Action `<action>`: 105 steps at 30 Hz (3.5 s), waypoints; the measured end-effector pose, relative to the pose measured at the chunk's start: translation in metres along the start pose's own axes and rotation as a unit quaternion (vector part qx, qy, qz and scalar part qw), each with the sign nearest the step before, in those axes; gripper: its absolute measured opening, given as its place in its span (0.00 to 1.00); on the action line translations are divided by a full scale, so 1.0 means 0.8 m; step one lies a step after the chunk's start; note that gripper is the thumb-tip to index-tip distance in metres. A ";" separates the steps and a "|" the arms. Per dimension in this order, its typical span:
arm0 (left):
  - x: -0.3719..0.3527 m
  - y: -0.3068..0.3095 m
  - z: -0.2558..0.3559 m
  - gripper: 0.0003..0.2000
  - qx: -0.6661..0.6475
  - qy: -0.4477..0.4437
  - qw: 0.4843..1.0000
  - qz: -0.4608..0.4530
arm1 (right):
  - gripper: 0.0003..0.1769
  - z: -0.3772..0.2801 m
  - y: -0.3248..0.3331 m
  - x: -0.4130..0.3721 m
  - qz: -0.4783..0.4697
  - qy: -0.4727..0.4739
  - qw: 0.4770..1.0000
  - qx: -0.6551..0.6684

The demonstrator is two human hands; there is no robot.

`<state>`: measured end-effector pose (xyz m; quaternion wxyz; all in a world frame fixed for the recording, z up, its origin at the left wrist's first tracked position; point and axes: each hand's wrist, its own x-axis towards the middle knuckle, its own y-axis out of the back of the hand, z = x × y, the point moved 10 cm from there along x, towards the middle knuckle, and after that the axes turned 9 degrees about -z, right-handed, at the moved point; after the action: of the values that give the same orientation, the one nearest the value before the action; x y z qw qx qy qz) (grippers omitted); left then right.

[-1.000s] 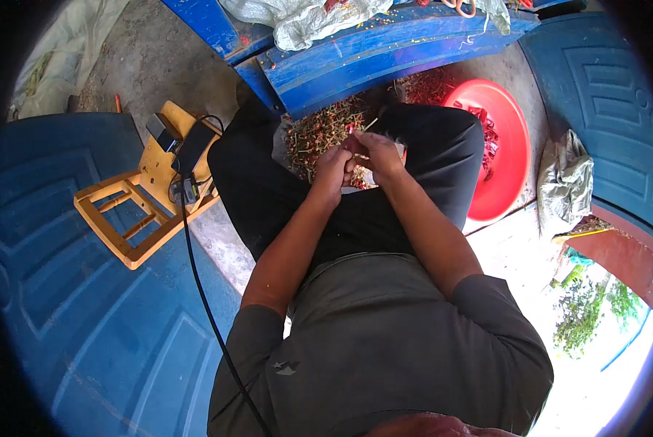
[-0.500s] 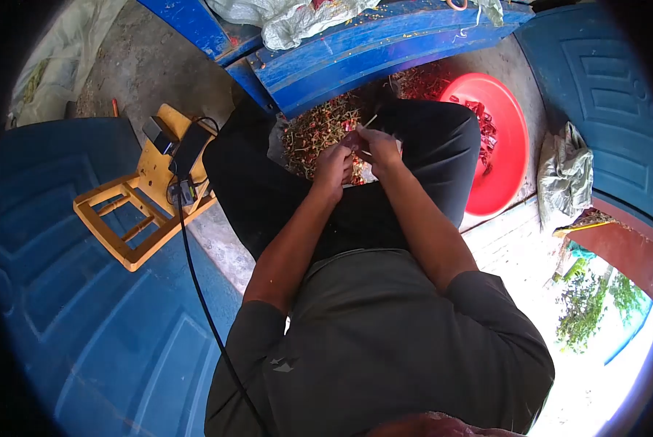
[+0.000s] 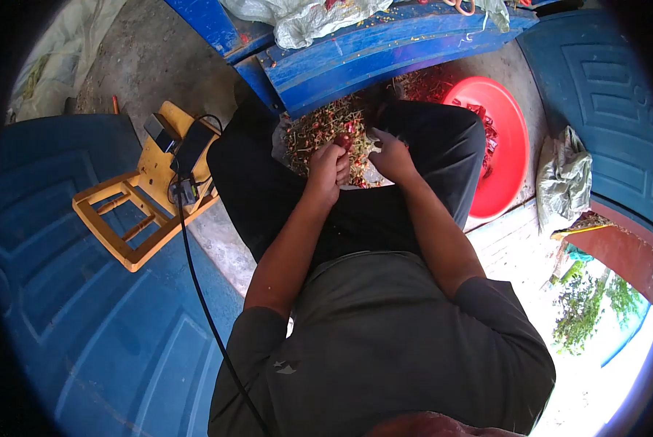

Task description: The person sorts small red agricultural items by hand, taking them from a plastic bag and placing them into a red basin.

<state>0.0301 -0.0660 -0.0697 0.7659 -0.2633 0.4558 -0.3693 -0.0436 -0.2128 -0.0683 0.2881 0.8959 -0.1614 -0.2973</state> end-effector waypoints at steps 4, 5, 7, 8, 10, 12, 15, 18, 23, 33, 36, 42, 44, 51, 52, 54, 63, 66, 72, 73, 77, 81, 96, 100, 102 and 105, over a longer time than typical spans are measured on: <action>-0.014 0.000 -0.001 0.03 0.033 0.014 0.999 0.014 | 0.31 -0.103 0.008 -0.026 -0.099 0.117 0.932 0.329; -0.015 0.001 -0.003 0.04 0.049 0.030 0.998 0.029 | 0.29 -0.135 0.018 -0.036 -0.089 0.163 0.941 0.282; -0.011 0.003 -0.007 0.05 0.041 0.024 0.999 0.007 | 0.21 -0.158 0.023 -0.038 -0.038 0.232 0.969 0.078; -0.009 0.005 -0.014 0.06 0.031 0.030 0.999 -0.002 | 0.13 -0.155 0.035 -0.041 0.006 0.210 0.975 0.077; -0.011 -0.023 0.004 0.06 0.055 0.011 0.998 -0.027 | 0.13 -0.138 0.064 -0.037 0.037 0.185 0.969 0.157; -0.022 -0.052 0.022 0.06 0.089 -0.002 0.995 -0.055 | 0.12 -0.106 0.114 -0.048 0.107 0.115 0.948 0.276; -0.020 -0.015 0.000 0.06 0.093 0.030 0.995 0.006 | 0.12 -0.084 0.265 -0.112 0.309 0.057 0.942 0.117; -0.026 -0.030 0.004 0.07 0.094 0.038 0.995 -0.009 | 0.21 -0.013 0.365 -0.160 0.406 0.010 0.912 -0.053; -0.015 -0.033 -0.006 0.06 0.072 0.035 0.996 -0.040 | 0.21 -0.060 0.352 -0.100 0.302 0.074 0.949 -0.052; -0.033 0.006 0.011 0.06 0.046 -0.011 0.999 -0.006 | 0.21 -0.414 0.295 0.150 0.162 0.218 0.936 -0.225; -0.031 0.007 0.013 0.06 0.046 -0.009 0.999 0.008 | 0.15 -0.468 0.269 0.195 -0.042 0.222 0.963 0.148; -0.029 -0.001 0.014 0.06 0.037 0.008 0.999 0.004 | 0.18 -0.492 0.266 0.196 0.035 0.316 0.902 -0.292; -0.032 -0.006 0.021 0.06 0.035 -0.009 0.999 -0.002 | 0.21 -0.435 0.280 0.192 0.038 0.228 0.940 -0.249; -0.028 -0.012 0.014 0.06 0.041 -0.002 0.999 -0.019 | 0.21 -0.344 0.280 0.169 0.246 0.213 0.926 -0.190; -0.027 -0.010 0.011 0.06 0.040 0.000 0.999 -0.022 | 0.21 -0.338 0.276 0.170 0.248 0.178 0.934 -0.188; -0.026 -0.009 0.014 0.06 0.041 -0.002 0.999 -0.025 | 0.23 -0.332 0.275 0.163 0.243 0.149 0.943 -0.173; -0.030 -0.008 0.015 0.06 0.044 0.000 0.999 -0.011 | 0.12 -0.239 0.243 0.100 0.075 0.150 0.970 0.174; -0.030 -0.011 0.016 0.06 0.054 0.011 0.998 -0.009 | 0.11 -0.199 0.176 0.048 -0.059 0.102 0.956 0.267; -0.031 -0.016 0.021 0.07 0.059 -0.024 0.998 0.026 | 0.12 -0.145 0.003 -0.056 -0.299 0.092 0.904 0.292; -0.033 -0.014 0.023 0.07 0.064 -0.025 0.997 0.029 | 0.08 -0.148 -0.016 -0.065 -0.312 0.089 0.877 0.355; -0.022 0.009 0.005 0.10 0.115 0.011 0.992 0.048 | 0.06 -0.168 -0.016 -0.086 -0.244 0.155 0.923 0.253; -0.025 0.012 0.013 0.10 0.120 0.000 0.992 0.050 | 0.10 -0.197 0.013 -0.097 -0.086 0.332 0.934 0.101; -0.007 0.035 0.003 0.08 0.114 0.001 0.989 0.099 | 0.09 -0.068 -0.053 -0.044 -0.072 -0.076 0.885 0.453; -0.006 0.039 0.004 0.09 0.087 -0.034 0.991 0.099 | 0.09 -0.081 -0.063 -0.055 -0.091 -0.090 0.817 0.562; -0.007 0.040 0.008 0.09 0.072 -0.044 0.991 0.106 | 0.09 -0.076 -0.070 -0.053 -0.079 -0.107 0.803 0.581; -0.010 0.029 0.018 0.09 0.047 -0.056 0.989 0.125 | 0.09 -0.083 -0.069 -0.053 -0.064 -0.106 0.760 0.637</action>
<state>0.0481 -0.0449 -0.0766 0.8421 -0.1881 0.4236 -0.2759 -0.0287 -0.1225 -0.0397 -0.3882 0.8436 -0.2852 -0.2372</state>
